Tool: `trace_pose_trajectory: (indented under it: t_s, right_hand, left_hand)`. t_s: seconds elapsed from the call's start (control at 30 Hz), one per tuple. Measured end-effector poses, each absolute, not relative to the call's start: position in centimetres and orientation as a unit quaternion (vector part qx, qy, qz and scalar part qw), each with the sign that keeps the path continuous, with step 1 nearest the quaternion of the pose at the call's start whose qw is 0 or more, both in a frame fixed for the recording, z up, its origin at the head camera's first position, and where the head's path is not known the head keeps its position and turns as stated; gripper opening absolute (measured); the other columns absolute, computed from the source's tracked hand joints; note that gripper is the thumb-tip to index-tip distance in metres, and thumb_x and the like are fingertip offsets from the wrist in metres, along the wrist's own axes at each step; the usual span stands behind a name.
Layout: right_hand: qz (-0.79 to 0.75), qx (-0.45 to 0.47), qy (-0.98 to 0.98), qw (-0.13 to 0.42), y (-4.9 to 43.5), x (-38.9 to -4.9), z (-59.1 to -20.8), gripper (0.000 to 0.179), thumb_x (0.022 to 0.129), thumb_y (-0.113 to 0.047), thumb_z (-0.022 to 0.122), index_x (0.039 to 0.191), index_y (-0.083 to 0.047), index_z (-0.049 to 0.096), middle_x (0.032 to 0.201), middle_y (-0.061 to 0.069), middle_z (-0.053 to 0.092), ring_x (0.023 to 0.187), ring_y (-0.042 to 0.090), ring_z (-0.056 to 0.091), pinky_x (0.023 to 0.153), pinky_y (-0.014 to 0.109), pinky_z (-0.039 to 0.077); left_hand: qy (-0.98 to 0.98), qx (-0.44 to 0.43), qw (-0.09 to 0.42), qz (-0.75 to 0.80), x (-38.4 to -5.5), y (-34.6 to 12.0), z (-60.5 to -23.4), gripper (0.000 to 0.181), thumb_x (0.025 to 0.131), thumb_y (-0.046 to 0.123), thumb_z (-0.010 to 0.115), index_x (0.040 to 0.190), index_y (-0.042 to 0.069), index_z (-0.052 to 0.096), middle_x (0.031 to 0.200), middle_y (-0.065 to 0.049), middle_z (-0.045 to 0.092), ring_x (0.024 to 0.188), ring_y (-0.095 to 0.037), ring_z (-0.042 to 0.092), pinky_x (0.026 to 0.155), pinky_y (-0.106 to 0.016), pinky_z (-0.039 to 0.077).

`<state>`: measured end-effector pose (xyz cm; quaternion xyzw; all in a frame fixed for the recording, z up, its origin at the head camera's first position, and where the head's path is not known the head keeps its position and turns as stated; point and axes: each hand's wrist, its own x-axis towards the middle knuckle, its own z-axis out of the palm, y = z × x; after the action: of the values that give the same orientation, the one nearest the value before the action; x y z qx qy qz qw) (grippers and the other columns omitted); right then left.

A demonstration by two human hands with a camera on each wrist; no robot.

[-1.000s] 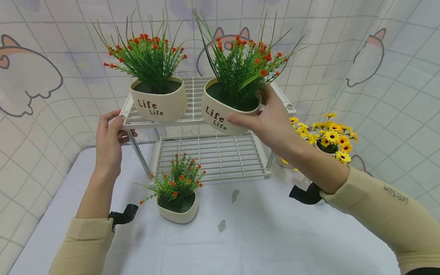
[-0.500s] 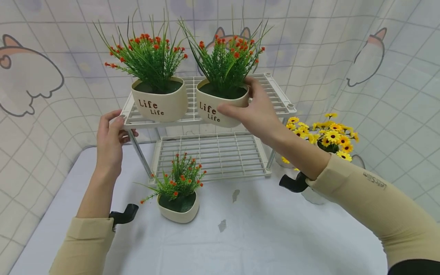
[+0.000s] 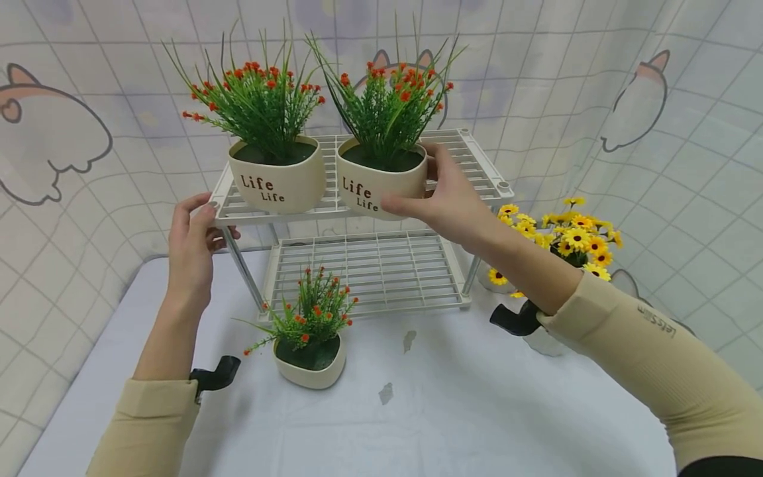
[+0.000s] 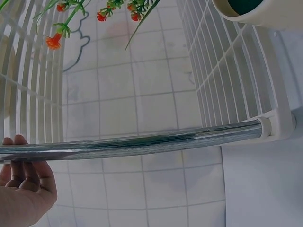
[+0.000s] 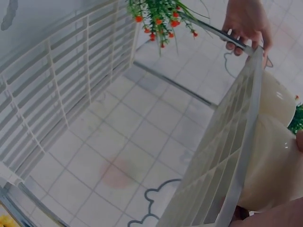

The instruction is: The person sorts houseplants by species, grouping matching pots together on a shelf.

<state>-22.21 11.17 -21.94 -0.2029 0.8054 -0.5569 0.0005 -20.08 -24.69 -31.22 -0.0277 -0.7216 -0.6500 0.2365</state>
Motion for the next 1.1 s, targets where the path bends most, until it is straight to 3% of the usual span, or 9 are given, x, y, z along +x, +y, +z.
trace_pose_trajectory:
  t_s: [0.47,1.1]
  right_hand:
    - [-0.521,-0.211,0.827,0.001,11.2,-23.0,-22.0,0.098,0.085,-0.027,0.086,0.159,-0.011,0.023,0.147,0.01,0.042,0.133,0.026,0.044,0.1,0.045,0.05]
    - [-0.512,-0.216,0.831,-0.022,11.2,-22.8,-22.7,0.093,0.086,-0.028,0.085,0.156,-0.008,0.026,0.144,0.01,0.046,0.128,0.024,0.049,0.101,0.042,0.048]
  left_hand:
    - [-0.716,-0.022,0.232,-0.658,-20.0,-24.7,-31.2,0.036,0.11,0.033,0.041,0.142,0.018,0.046,0.104,0.0,0.064,0.088,-0.016,0.06,0.089,-0.03,0.038]
    - [-0.712,-0.028,0.237,-0.66,-20.0,-24.6,-31.1,0.035,0.11,0.031,0.041,0.141,0.016,0.046,0.104,-0.001,0.063,0.087,-0.017,0.06,0.086,-0.03,0.038]
